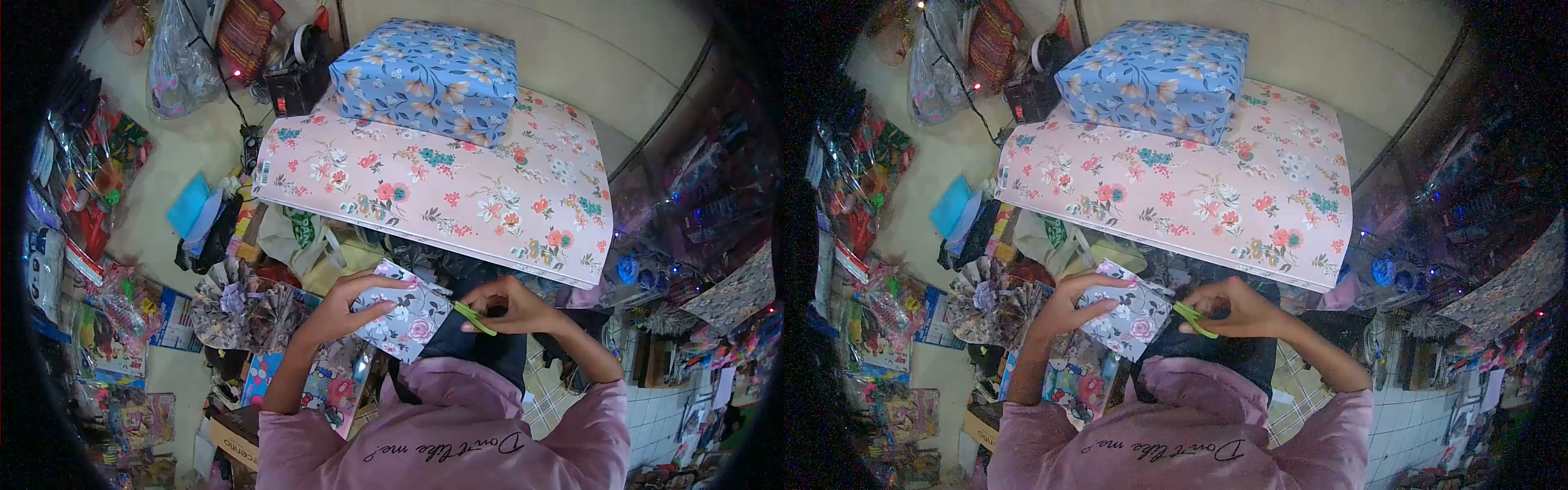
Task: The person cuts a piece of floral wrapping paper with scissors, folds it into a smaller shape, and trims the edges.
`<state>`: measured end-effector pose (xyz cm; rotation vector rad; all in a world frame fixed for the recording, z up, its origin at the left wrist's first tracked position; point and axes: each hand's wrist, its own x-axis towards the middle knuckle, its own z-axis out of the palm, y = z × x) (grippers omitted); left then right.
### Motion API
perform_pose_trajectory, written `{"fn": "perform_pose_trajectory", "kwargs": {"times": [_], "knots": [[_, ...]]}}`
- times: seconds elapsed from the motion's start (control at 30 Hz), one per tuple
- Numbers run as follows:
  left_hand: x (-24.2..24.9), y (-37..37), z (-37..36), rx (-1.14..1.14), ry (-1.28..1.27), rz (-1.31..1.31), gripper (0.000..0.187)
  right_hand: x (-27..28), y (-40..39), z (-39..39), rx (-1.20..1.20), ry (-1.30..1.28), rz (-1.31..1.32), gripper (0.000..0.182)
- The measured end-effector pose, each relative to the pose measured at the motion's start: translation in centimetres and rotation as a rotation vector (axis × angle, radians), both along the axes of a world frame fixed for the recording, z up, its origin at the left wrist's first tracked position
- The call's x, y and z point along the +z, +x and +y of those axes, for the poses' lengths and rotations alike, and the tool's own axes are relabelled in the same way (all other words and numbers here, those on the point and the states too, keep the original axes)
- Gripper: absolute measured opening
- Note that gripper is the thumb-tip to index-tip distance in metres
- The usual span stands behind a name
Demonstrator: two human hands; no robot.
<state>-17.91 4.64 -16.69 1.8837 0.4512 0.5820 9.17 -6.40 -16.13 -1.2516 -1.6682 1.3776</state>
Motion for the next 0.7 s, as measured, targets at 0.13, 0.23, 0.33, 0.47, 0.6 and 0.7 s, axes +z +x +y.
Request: {"fn": "perform_pose_trajectory", "kwargs": {"times": [0.13, 0.23, 0.33, 0.47, 0.6, 0.7], "knots": [[-0.5, 0.0, 0.1, -0.011, -0.001, 0.001, 0.03, -0.5, 0.5, 0.0, -0.002, -0.042, -0.048, 0.027], [-0.6, 0.1, 0.0, -0.019, 0.007, 0.001, 0.03, -0.5, 0.5, -0.2, -0.016, -0.097, -0.062, 0.028], [-0.6, 0.2, 0.0, -0.025, 0.015, -0.008, 0.03, -0.3, 0.3, -0.2, -0.001, -0.079, -0.093, 0.031], [-0.8, 0.2, 0.0, -0.031, 0.017, -0.006, 0.03, -0.1, 0.3, 0.0, 0.022, -0.066, -0.12, 0.035], [-1.3, 0.5, -0.2, -0.07, -0.012, 0.001, 0.031, 0.0, 0.1, 0.2, 0.048, -0.05, -0.142, 0.038], [-1.5, 0.6, -0.1, -0.064, 0.032, -0.033, 0.031, -0.3, 0.0, 0.2, 0.036, -0.046, -0.109, 0.038]]}}
